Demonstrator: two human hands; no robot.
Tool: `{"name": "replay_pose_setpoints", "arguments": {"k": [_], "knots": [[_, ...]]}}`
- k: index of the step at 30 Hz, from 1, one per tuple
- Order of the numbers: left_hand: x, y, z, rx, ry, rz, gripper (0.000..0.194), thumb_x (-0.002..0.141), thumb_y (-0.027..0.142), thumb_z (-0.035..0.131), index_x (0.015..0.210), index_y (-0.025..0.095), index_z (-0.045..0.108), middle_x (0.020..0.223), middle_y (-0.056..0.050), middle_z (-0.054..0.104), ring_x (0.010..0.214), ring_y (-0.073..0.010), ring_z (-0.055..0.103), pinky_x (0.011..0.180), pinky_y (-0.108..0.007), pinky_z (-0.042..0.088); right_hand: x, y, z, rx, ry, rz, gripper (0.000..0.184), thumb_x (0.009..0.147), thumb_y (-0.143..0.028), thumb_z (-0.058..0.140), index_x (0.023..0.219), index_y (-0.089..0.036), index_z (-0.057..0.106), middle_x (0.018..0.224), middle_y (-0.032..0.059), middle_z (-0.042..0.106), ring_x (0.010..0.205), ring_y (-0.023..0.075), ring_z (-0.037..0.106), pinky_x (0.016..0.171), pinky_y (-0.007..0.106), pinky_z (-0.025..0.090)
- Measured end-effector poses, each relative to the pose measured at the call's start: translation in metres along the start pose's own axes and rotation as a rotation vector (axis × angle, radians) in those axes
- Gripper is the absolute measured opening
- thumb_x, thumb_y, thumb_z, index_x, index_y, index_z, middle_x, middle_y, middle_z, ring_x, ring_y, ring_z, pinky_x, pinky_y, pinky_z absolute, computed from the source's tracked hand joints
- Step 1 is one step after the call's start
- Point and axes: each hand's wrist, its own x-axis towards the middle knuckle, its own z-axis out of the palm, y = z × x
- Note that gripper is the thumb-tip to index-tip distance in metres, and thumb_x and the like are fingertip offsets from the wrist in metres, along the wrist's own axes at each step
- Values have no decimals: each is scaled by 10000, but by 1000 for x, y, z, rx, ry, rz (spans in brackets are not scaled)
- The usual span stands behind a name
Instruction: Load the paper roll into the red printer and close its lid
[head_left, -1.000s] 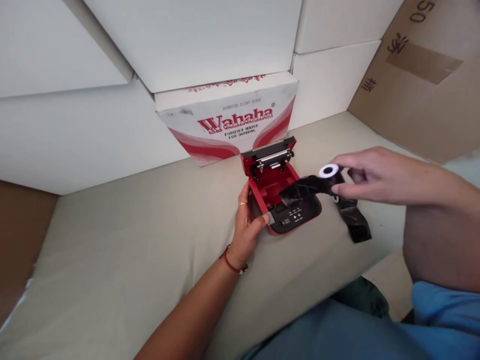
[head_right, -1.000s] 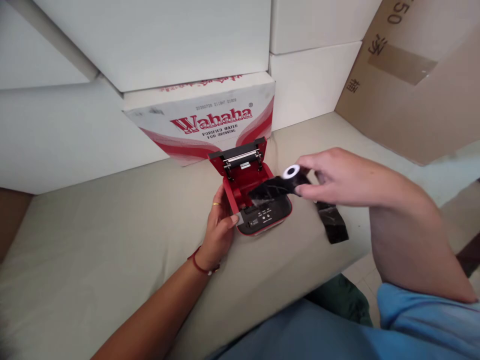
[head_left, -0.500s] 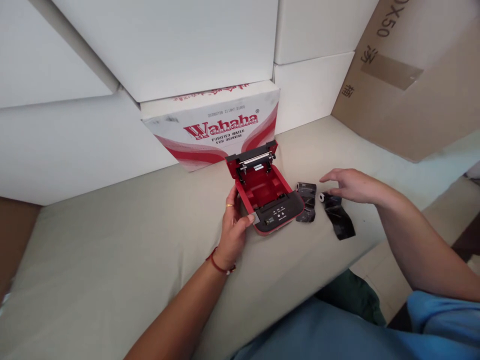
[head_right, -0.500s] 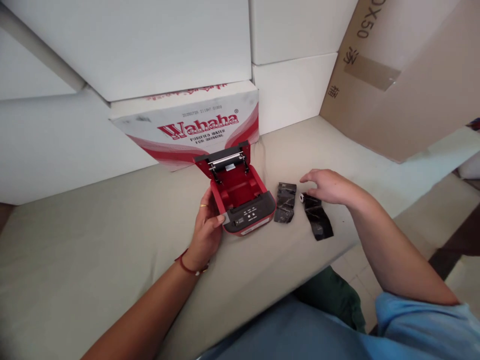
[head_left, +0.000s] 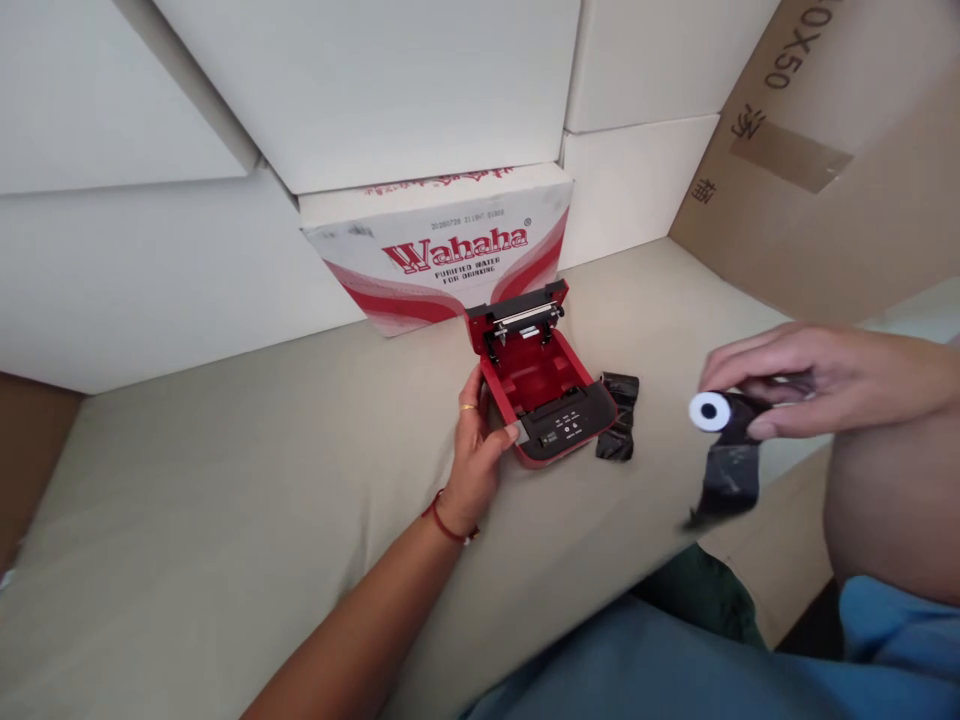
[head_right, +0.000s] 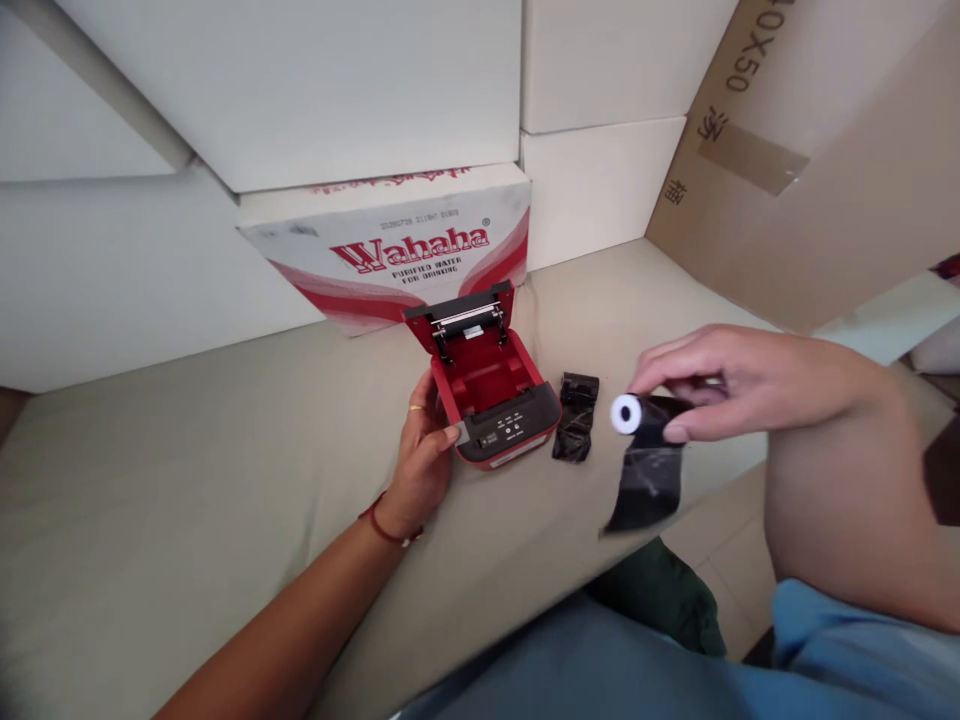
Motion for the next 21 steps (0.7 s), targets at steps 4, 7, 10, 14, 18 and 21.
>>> {"name": "replay_pose_setpoints", "arguments": {"k": [4, 7, 10, 14, 18, 21], "knots": [[-8, 12, 4, 317, 144, 204, 707, 1094, 510, 606, 1739, 325, 386, 1790, -124, 387, 1716, -322, 375, 1418, -565, 349, 57, -74, 23, -51, 39, -71, 496, 928, -434, 814, 1395, -267, 789, 1242, 91, 825, 1131, 297, 757, 965, 360, 548], [-15, 28, 11, 532, 270, 427, 539, 1106, 402, 585, 1623, 264, 516, 1595, -151, 547, 1620, -327, 474, 1373, -611, 385, 96, -115, 46, -92, 30, -130, 450, 984, -364, 757, 1419, -247, 771, 1279, 107, 817, 1135, 299, 761, 939, 359, 544], [-19, 41, 19, 682, 210, 599, 445, 1083, 331, 595, 1518, 241, 611, 1427, -130, 663, 1518, -318, 562, 1316, -578, 442, 114, -134, 56, -203, -20, -72, 398, 1041, -273, 638, 1413, -216, 768, 1346, 149, 800, 1120, 329, 778, 862, 383, 545], [-23, 49, 28, 833, 142, 689, 305, 1022, 222, 638, 1311, 237, 733, 1189, -72, 789, 1355, -273, 671, 1334, -515, 386, 121, -140, 64, -282, -52, -48, 413, 1040, -186, 567, 1403, -223, 761, 1421, 152, 788, 1123, 352, 796, 791, 389, 538], [-23, 54, 31, 912, 110, 740, 313, 988, 198, 668, 1287, 226, 753, 1141, -55, 848, 1282, -247, 735, 1344, -473, 353, 127, -139, 74, -242, -15, -65, 419, 1037, -123, 537, 1394, -165, 751, 1380, 173, 803, 1162, 348, 799, 864, 396, 566], [-23, 57, 32, 962, 55, 756, 332, 979, 178, 689, 1305, 199, 748, 1171, -67, 872, 1298, -244, 760, 1388, -472, 291, 122, -133, 74, -108, 3, -143, 365, 1026, -122, 594, 1331, -151, 791, 1422, 165, 801, 1249, 326, 780, 980, 388, 579]]}}
